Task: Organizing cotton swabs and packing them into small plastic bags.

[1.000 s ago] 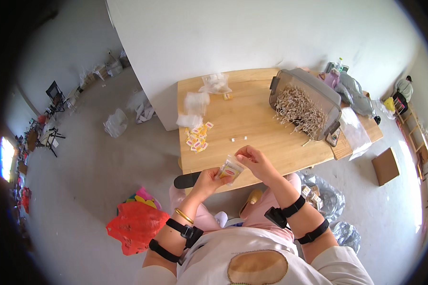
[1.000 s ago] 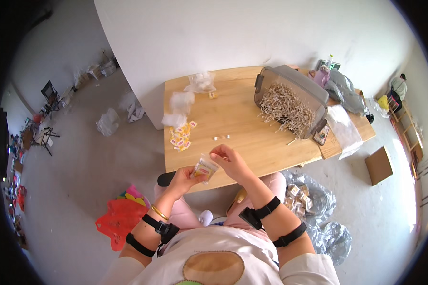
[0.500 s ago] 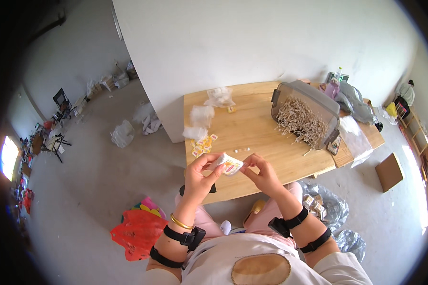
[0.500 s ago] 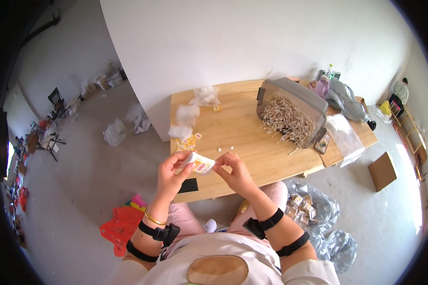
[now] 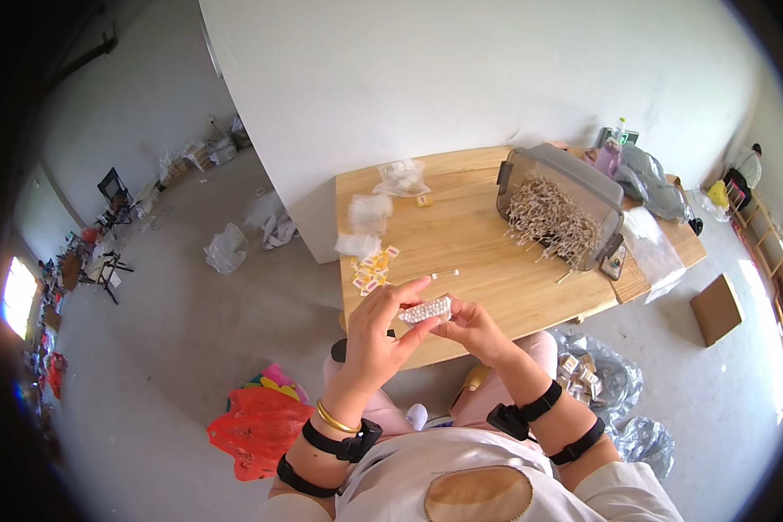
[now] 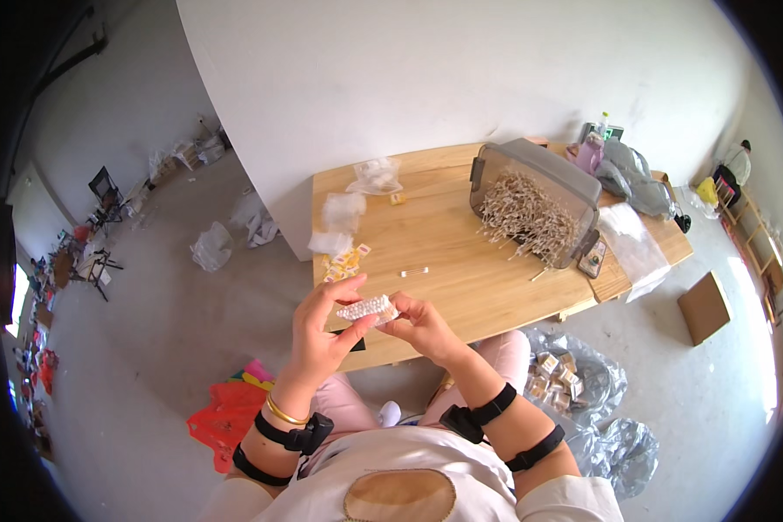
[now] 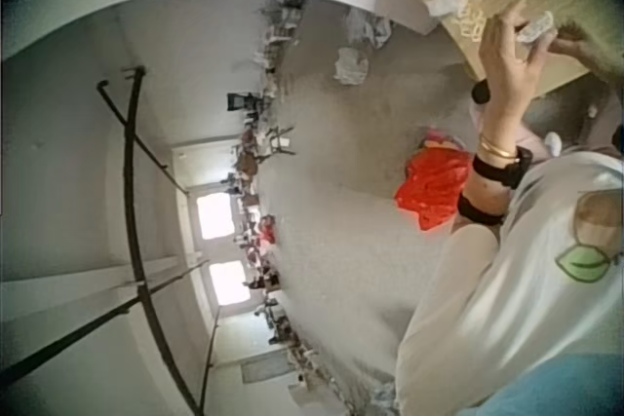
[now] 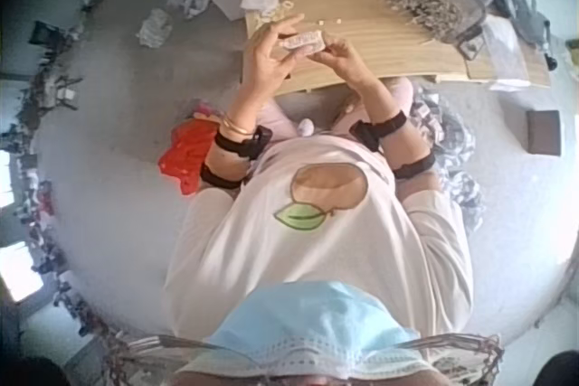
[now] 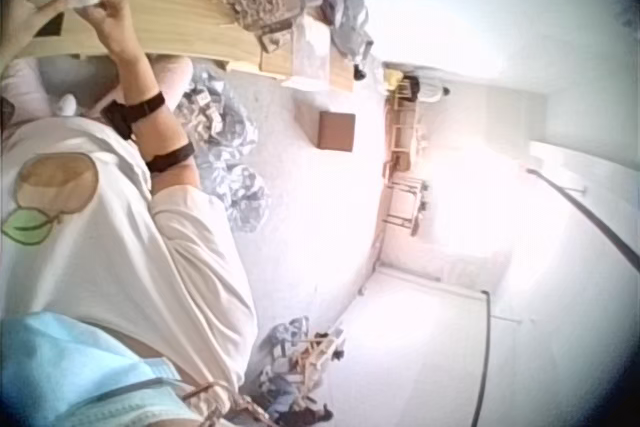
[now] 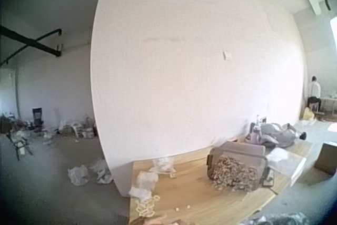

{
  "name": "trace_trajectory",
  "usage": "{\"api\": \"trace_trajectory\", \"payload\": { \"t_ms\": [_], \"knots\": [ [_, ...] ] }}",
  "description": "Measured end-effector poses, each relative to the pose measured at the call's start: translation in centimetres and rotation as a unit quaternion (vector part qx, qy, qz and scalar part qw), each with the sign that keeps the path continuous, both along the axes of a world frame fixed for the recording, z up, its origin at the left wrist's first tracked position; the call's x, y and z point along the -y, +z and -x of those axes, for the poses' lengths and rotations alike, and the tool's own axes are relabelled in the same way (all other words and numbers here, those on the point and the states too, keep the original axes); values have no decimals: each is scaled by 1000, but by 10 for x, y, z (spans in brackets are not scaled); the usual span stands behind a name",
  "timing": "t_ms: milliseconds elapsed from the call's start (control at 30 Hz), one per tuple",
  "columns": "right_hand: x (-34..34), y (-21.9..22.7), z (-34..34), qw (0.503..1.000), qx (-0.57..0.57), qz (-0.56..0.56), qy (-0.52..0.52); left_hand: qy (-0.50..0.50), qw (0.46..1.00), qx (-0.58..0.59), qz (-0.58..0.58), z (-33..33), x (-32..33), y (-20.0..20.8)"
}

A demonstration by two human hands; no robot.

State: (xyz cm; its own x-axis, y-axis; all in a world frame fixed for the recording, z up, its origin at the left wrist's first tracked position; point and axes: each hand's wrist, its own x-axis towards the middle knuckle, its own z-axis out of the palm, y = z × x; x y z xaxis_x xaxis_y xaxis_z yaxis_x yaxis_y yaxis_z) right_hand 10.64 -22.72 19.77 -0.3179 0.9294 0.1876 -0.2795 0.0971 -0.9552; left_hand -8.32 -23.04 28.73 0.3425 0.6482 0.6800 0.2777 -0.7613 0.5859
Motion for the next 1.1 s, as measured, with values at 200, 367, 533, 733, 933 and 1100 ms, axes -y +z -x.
{"api": "trace_trajectory", "payload": {
  "t_ms": [200,367,533,733,933,1100],
  "knots": [
    [3,-7,-22,977,162,-108,-89,2,1000,-5,18,-4,-6,-21],
    [2,-22,-27,942,218,-177,-184,32,990,-19,137,5,-16,-44],
    [30,-45,-76,927,233,-85,-281,-13,963,-95,252,26,-38,-107],
    [131,-118,-183,818,214,166,-508,-9,925,-235,299,40,-25,-131],
    [237,-233,-222,660,404,404,-488,-42,918,-244,309,39,-21,-157],
    [287,-291,-222,647,388,536,-378,-66,915,-262,301,30,-19,-154]
  ]
}}
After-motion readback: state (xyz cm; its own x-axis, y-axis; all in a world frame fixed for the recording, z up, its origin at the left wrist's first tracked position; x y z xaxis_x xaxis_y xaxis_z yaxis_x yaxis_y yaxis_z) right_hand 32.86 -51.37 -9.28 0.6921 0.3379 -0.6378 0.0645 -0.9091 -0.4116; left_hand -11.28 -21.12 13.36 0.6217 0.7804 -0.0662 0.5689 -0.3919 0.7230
